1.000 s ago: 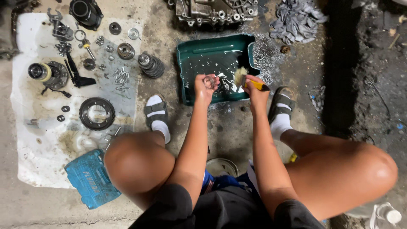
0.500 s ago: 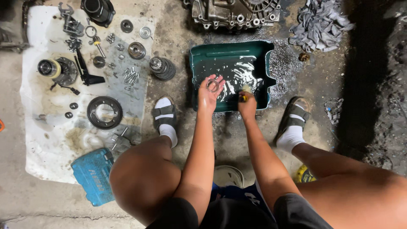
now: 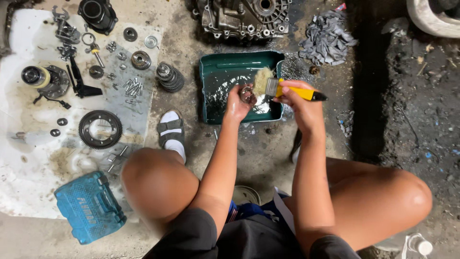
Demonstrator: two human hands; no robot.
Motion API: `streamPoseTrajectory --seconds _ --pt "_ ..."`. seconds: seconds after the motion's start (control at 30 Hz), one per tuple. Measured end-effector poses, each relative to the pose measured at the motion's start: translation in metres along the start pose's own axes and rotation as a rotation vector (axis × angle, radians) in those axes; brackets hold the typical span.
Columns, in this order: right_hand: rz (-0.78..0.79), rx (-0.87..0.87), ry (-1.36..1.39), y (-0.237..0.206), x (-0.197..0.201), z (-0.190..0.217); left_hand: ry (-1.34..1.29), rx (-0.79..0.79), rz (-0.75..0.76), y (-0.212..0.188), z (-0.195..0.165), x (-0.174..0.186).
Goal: The person sits on the floor of a workshop and cleans disassembled gearbox components in a green tray of liquid. They pick up small parts such as rings and gears one at a time, scrub them with a brush, and set cleaned pieces on the ground beside the tray.
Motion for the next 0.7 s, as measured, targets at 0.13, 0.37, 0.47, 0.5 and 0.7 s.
streamPoseTrajectory --seconds 0.13,0.37,0.47,0.5,0.7 --pt "0.027 0.126 -0.227 -0.018 -0.025 0.050 0.039 0.034 0.213 -0.009 0.008 -0.026" --pt "0.056 0.194 -0.317 -0.032 -0.045 0.065 -0.143 0.131 0.204 -0.044 0.002 -0.062" --pt "0.086 0.212 -0.409 -0.043 -0.050 0.062 0.766 -0.540 0.201 -0.062 -0.017 -0.067" --pt "0.095 0.210 -0.461 -0.046 -0.052 0.061 1.223 -0.869 0.172 -0.071 -0.020 -0.073" --pt "0.174 0.269 -0.609 -0.055 -0.063 0.064 1.130 -0.881 0.235 -0.070 -0.021 -0.066"
Point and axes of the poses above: each hand's wrist, its own y-axis towards the middle knuckle, its own x-axis out of the back of the hand, z = x × y, the point moved 4 cm from there along y, towards the middle knuckle, and after that the axes turned 9 degrees about y, right-handed, at the moved point
